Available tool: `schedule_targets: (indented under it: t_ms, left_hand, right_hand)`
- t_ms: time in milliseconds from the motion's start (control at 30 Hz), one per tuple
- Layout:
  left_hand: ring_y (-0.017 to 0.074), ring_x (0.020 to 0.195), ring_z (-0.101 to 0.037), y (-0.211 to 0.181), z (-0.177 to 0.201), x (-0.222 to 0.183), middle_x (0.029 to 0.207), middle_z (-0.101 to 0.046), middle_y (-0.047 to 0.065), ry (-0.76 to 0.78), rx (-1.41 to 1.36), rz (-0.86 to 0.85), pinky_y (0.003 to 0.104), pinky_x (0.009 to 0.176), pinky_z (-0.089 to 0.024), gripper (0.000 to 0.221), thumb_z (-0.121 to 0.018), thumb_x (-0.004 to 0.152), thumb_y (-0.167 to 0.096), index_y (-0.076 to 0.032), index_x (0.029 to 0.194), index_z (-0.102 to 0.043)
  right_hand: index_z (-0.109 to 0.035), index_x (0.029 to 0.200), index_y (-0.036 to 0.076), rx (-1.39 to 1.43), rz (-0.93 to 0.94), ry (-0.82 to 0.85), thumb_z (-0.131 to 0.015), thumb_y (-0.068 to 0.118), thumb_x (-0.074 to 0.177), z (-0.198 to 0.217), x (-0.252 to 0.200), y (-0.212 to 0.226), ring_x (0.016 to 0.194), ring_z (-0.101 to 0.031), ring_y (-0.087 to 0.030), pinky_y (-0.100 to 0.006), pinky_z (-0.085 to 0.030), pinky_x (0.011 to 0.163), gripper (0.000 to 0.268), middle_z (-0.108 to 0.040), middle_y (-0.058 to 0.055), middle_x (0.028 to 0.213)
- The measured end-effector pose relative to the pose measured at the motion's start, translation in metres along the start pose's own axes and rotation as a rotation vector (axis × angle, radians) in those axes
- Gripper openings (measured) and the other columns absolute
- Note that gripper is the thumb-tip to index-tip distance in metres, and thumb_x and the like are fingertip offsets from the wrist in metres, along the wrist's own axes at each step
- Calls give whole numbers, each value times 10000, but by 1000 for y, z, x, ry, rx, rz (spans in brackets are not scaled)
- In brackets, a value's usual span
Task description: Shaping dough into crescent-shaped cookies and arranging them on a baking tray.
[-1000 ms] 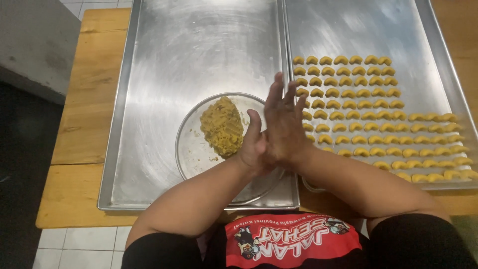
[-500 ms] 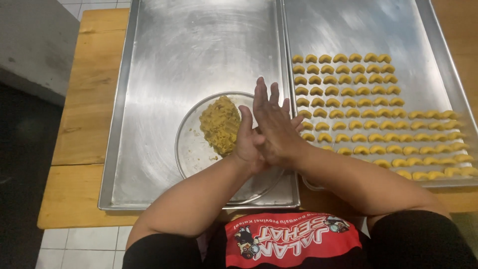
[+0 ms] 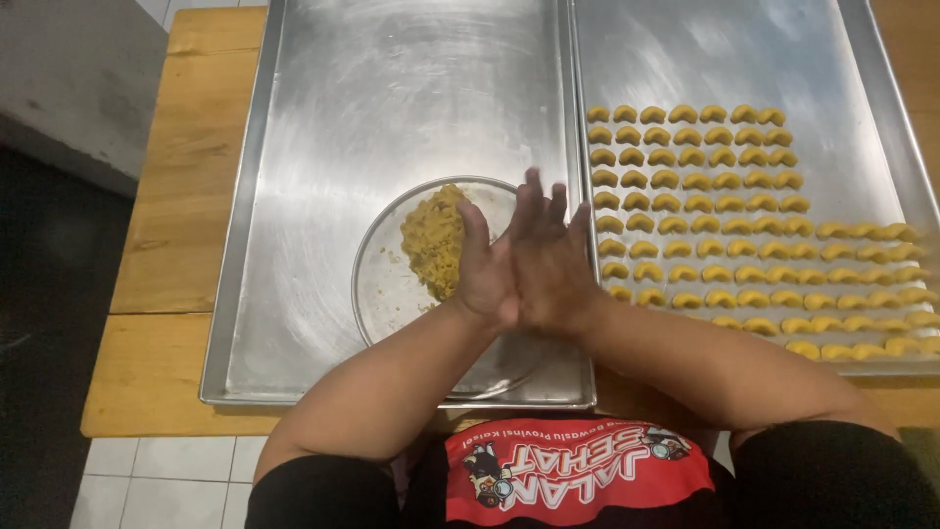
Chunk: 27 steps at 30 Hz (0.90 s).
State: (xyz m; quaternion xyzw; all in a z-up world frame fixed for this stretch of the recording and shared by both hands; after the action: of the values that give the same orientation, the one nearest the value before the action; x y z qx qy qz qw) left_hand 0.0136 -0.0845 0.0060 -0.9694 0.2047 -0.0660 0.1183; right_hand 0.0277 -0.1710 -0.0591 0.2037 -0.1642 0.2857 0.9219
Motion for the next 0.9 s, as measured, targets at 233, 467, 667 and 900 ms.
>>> schedule_targets:
  t_ms: [233, 467, 667, 900]
  left_hand:
    - [88, 1404, -466, 4, 19, 4, 1527, -476, -62, 199, 133, 9, 239, 1296, -239, 854, -354, 909, -823, -208, 1463, -562]
    - [58, 1439, -389, 7, 9, -11, 1433, -506, -123, 259, 333, -207, 326, 1314, -136, 1082, -312, 802, -863, -173, 1628, -201]
    - [199, 1422, -473, -2, -12, -1, 1484, -552, 85, 144, 249, -41, 393, 1314, -172, 1116, -128, 858, -914, -124, 1639, -241]
    - [162, 1454, -419, 7, 8, -1, 1591, -428, 8, 162, 263, -22, 383, 1322, -178, 1170, -195, 784, -960, -158, 1635, -225]
  right_hand:
    - [146, 1627, -38, 67, -12, -236, -90, 664, 1047, 30, 22, 0, 1558, 237, -377, -660, 117, 1212, 940, 151, -243, 1714]
    - [94, 1632, -31, 84, 46, -186, 32, 865, 857, 23, 25, -15, 1551, 218, -402, -609, 152, 1217, 1185, 150, -252, 1702]
    - [140, 1615, -33, 161, 113, -134, -12, 890, 827, 10, -1, 10, 1523, 273, -410, -642, 171, 1174, 1223, 207, -247, 1685]
    - [168, 1627, 1, 153, -75, -110, -75, 764, 984, 27, 33, -30, 1545, 214, -434, -720, 87, 1183, 1027, 178, -231, 1704]
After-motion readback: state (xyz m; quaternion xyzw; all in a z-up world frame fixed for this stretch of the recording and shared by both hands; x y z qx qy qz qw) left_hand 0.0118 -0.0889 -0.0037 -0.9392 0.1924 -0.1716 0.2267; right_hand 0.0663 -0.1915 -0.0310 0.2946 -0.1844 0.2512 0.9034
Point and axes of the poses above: each hand's wrist, its own x-axis towards the middle knuckle, its own z-axis out of the back of the hand, y = z × x, the point moved 2 cm from there along x, towards the middle knuckle
